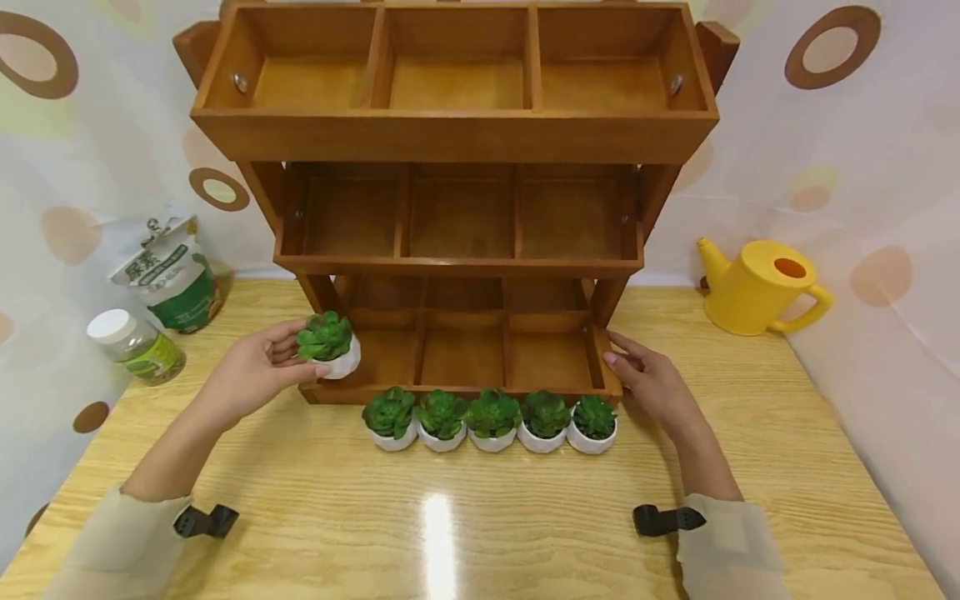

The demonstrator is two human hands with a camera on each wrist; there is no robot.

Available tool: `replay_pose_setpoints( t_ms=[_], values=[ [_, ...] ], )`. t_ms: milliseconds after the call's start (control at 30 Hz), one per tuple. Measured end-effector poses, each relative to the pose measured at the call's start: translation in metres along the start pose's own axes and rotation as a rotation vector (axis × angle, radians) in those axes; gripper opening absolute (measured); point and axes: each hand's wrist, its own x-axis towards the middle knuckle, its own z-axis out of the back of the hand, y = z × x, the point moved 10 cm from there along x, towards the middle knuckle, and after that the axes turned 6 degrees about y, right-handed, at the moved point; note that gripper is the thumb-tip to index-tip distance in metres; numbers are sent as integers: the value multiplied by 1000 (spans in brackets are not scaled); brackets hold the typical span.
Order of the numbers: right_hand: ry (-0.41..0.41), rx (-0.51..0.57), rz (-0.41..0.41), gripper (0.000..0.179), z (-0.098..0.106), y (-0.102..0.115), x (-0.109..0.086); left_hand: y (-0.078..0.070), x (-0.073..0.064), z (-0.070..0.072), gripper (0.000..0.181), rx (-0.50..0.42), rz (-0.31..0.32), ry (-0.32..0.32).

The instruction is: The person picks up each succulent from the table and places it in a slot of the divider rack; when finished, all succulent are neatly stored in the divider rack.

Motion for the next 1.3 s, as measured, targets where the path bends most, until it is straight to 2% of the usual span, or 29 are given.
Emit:
replay_pose_setpoints(
  t_ms=[233, 600, 1000, 1300],
  values=[
    [-11, 6, 9, 70, 1, 0, 0, 2, 14, -3, 91, 20, 11, -11],
    [-17, 0, 8, 71, 4, -1, -1, 5, 36, -16, 89, -9, 4, 2],
    [-26, -15, 12, 69, 4, -1, 0, 0, 47, -33, 81, 50, -29, 49],
    [-15, -6, 12, 69, 3, -3, 1, -4, 56, -39, 77, 122, -27, 16]
  ],
)
